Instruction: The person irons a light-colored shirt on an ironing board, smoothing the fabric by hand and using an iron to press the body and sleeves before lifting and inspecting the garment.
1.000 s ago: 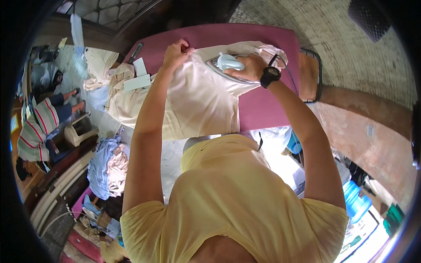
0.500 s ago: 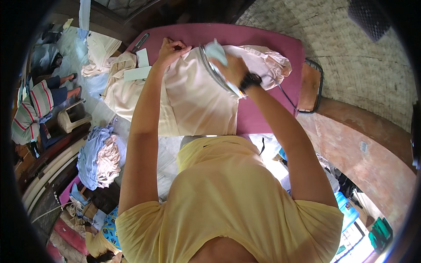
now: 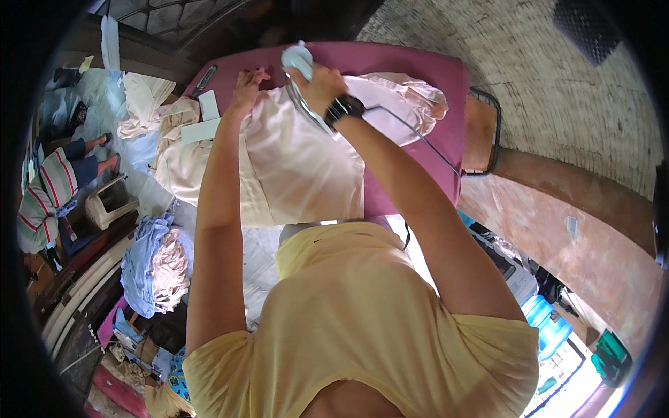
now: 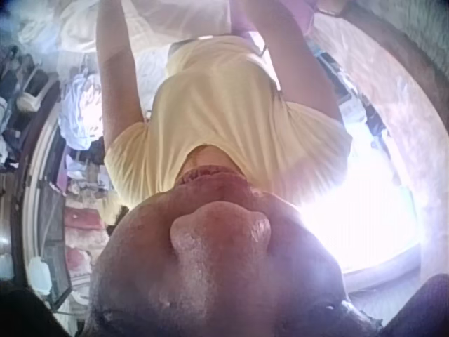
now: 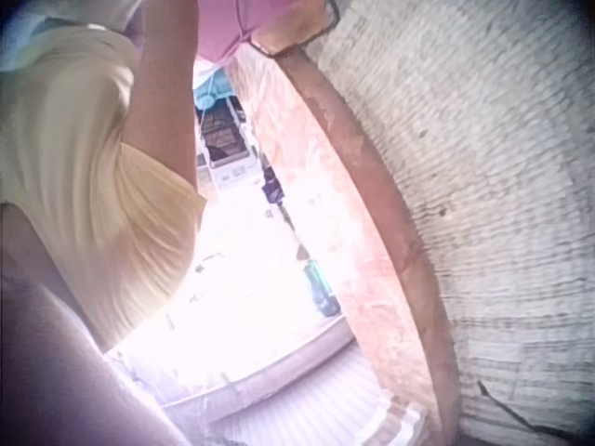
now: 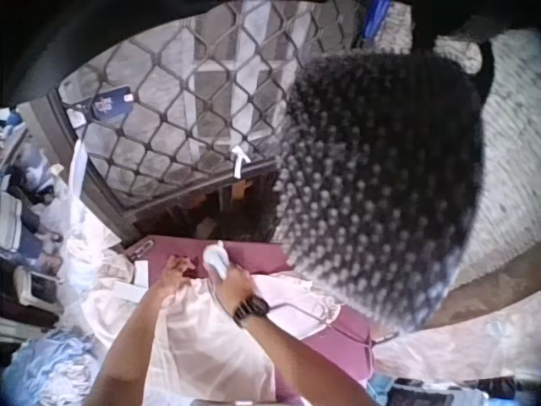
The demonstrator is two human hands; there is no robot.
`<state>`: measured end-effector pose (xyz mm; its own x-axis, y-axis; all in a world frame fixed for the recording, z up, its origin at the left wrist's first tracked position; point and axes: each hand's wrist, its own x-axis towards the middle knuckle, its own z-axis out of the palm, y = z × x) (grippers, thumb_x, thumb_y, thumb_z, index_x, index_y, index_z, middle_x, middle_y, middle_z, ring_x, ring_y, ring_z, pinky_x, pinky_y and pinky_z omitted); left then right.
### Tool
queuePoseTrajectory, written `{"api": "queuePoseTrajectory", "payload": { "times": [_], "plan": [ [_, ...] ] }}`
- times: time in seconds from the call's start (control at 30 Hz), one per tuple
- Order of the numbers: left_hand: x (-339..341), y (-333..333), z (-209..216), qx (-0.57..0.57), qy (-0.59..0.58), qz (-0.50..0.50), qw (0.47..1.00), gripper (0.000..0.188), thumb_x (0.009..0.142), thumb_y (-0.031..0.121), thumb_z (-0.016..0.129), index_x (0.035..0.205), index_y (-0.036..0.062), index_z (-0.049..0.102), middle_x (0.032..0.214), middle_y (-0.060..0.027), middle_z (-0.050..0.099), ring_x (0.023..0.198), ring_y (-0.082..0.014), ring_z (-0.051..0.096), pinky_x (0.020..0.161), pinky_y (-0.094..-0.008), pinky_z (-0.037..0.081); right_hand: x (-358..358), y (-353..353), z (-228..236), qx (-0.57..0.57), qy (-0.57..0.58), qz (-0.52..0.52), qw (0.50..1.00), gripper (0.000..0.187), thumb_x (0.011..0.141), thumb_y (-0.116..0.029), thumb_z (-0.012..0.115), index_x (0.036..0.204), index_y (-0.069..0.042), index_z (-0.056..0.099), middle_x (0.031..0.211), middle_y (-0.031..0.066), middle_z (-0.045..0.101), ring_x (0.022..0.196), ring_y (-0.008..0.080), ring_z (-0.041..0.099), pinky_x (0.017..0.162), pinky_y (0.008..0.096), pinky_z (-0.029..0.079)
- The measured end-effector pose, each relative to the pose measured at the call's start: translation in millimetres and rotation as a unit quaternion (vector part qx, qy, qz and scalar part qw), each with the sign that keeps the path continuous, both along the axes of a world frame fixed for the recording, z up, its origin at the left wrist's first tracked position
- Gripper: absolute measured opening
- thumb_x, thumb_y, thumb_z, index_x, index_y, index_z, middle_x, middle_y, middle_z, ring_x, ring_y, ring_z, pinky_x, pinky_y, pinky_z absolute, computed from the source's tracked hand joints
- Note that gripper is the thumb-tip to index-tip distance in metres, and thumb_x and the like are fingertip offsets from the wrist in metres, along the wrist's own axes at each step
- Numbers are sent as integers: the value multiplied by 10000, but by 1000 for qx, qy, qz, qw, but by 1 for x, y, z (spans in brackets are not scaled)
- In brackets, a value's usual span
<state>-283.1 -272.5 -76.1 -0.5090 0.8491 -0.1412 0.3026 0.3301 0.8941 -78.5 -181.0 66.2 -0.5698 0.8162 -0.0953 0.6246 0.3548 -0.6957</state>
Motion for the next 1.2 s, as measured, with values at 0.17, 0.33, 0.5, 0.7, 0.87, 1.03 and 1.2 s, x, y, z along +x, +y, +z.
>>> {"api": "queuePoseTrajectory", "payload": {
  "times": [0.17, 0.33, 0.5, 0.7, 0.87, 1.03, 1.2],
  "plan": [
    [1, 4, 17, -47, -97, 25, 994, 547, 972, 526, 466, 1034, 13, 645, 1251, -125, 370, 1126, -250, 491, 850, -363, 535, 39, -3, 2, 26, -82, 141, 986, 567, 826, -626, 585, 1035, -111, 701, 948, 180, 700, 905, 411, 658, 811, 501, 521],
    [10, 2, 30, -70, -68, 41, 994, 596, 947, 586, 464, 1049, 32, 658, 1205, -139, 421, 1099, -288, 537, 800, -370, 552, 178, -15, 8, 68, -166, 66, 981, 611, 817, -614, 629, 993, -33, 693, 750, 176, 694, 737, 338, 698, 667, 438, 558],
    [-5, 10, 18, -140, 139, -38, 980, 694, 919, 683, 374, 1093, 66, 640, 1270, -189, 512, 1256, -377, 427, 1020, -471, 402, 209, 2, 8, 0, -105, -135, 985, 608, 855, -613, 581, 989, -27, 672, 723, 182, 683, 702, 347, 693, 670, 440, 560],
    [56, 55, 57, -190, 273, -69, 940, 686, 925, 681, 340, 1097, 88, 638, 1221, -158, 596, 1212, -378, 495, 995, -497, 396, 193, 22, -7, 11, -103, -226, 969, 621, 872, -605, 563, 1036, -11, 647, 833, 231, 684, 838, 385, 678, 784, 480, 529],
    [33, 56, 38, -125, 189, -84, 970, 686, 925, 678, 339, 1032, 77, 653, 1136, -147, 627, 1098, -358, 569, 935, -476, 430, 222, -13, -14, -11, -96, -322, 942, 712, 849, -659, 547, 988, 30, 659, 876, 265, 681, 887, 432, 665, 794, 504, 534],
    [36, 64, 34, -124, 211, -77, 967, 688, 919, 686, 342, 979, 79, 660, 1070, -140, 632, 1071, -356, 568, 935, -477, 420, 206, 19, -8, 5, -99, -384, 918, 727, 833, -678, 557, 913, 33, 686, 824, 254, 684, 876, 421, 670, 799, 488, 537],
    [39, 59, 35, -137, 212, -37, 967, 712, 896, 722, 342, 894, 98, 685, 1076, -125, 632, 1095, -337, 562, 946, -505, 402, 215, -16, -12, -31, -87, -402, 911, 741, 819, -687, 563, 957, 31, 683, 876, 281, 675, 929, 445, 649, 822, 508, 514]
  ]
}}
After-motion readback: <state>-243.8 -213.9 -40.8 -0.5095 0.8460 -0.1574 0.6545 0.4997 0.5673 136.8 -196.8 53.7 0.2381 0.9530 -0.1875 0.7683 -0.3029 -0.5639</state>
